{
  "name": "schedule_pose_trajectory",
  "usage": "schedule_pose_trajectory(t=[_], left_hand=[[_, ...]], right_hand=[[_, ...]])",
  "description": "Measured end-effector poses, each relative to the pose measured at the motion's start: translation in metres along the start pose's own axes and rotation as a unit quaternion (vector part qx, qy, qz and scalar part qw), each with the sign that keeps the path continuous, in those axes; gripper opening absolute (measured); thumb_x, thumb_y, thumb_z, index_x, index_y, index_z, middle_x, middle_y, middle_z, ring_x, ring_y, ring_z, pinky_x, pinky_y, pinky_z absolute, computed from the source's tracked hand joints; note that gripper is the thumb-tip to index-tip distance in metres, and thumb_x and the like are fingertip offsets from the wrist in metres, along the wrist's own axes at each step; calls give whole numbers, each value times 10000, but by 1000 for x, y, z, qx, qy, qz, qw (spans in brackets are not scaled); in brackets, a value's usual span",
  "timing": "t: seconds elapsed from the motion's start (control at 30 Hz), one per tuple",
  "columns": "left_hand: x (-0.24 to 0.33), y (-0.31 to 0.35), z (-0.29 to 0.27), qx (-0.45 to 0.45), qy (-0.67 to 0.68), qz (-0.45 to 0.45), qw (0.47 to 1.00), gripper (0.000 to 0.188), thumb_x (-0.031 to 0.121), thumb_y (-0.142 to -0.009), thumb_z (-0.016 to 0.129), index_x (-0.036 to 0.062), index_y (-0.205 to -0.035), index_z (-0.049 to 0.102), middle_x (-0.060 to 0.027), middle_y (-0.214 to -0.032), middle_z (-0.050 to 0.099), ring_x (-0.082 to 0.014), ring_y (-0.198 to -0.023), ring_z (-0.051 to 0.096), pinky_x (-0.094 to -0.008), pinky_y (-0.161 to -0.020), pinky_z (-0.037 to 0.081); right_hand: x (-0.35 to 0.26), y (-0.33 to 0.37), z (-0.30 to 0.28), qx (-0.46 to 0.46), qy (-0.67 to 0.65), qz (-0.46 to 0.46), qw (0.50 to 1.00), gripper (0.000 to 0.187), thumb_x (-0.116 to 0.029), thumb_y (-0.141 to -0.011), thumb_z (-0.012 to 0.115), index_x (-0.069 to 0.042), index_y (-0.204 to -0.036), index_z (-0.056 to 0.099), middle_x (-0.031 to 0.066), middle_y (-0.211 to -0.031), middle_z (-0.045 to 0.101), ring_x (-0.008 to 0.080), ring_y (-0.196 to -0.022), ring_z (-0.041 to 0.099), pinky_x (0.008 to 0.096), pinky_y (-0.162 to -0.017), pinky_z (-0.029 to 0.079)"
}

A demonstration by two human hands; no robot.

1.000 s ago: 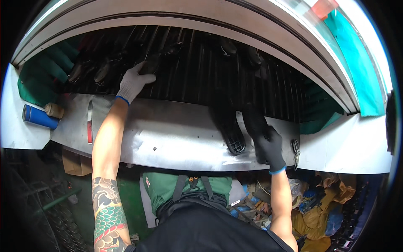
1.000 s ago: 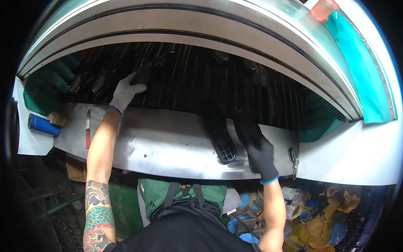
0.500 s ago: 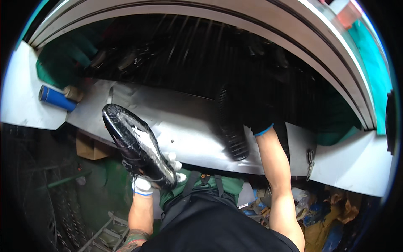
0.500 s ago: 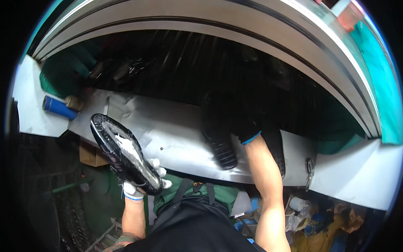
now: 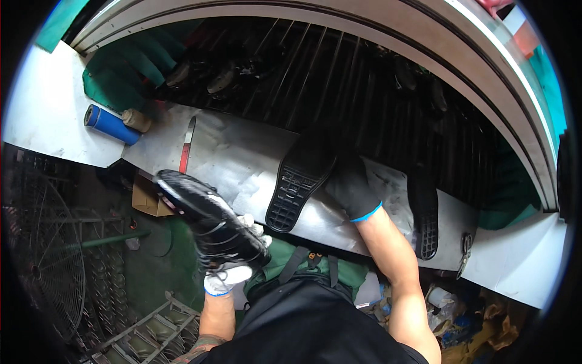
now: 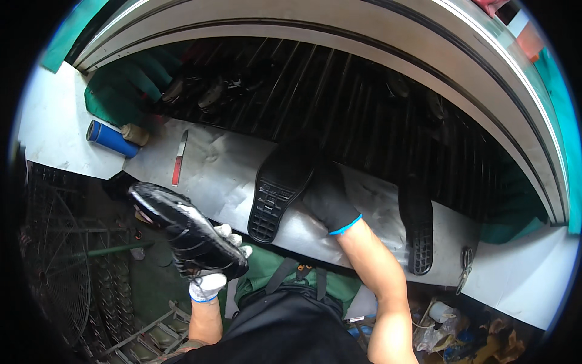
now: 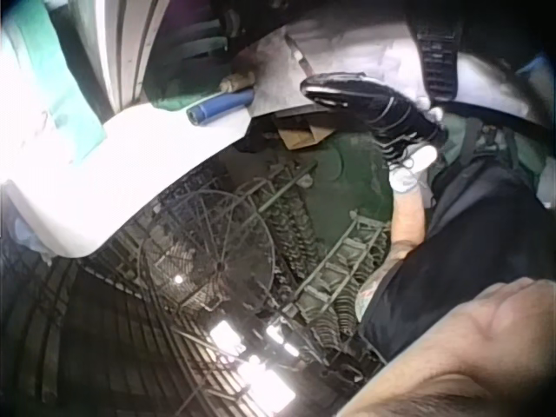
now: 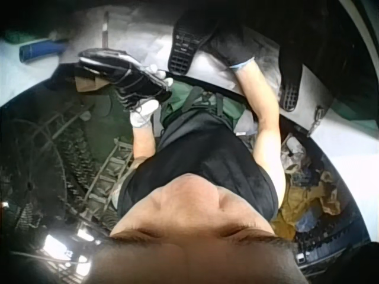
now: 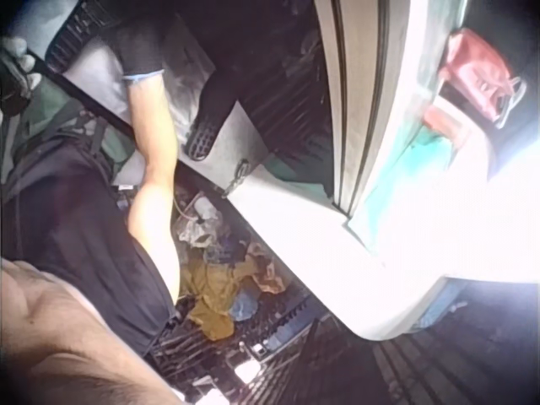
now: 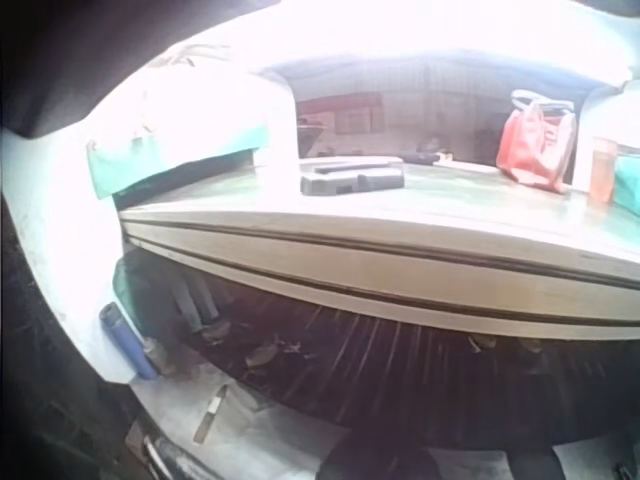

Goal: The person cleans a black shoe using a white cloth. They repeatedly wipe the shoe's upper, toe, and sole, rotating it to access different surfaces. The person handles the shoe one at a time, placing it on a metal workbench and picking it up again multiple times throughout the process.

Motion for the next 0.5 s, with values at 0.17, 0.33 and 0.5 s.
schedule_pose_trajectory(t=[0.17,0.33,0.5], left_hand=[[5,7,-13,25,-474,80,877,836,184,-897,809,108,-1605,371,-131,-1416,611,-287,-1226,642,-509,-1128,500],[-6,3,30,18,-536,155,830,1230,93,-715,967,98,-1680,204,-134,-1547,511,-271,-1381,565,-415,-1143,490],[-9,10,25,61,-662,194,722,1096,24,-750,888,27,-1650,264,-130,-1377,644,-175,-1147,676,-319,-987,555]], right_hand=[[-41,31,29,-36,-256,67,964,390,-309,-1117,568,7,-1339,630,79,-1257,707,171,-1139,678,343,-999,546],[-75,48,14,-24,71,-97,992,445,-341,-1101,600,20,-1356,646,94,-1222,730,168,-1115,690,341,-984,555],[-83,55,16,-28,-70,-42,996,591,-264,-1041,705,5,-1520,487,125,-1388,653,193,-1209,657,359,-1067,530]])
Point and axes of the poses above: each hand's wrist, its own y-axis away from the middle knuckle, its own z-axis out of the palm, x = y × z, the point moved 8 cm from there along -y, towards the middle knuckle
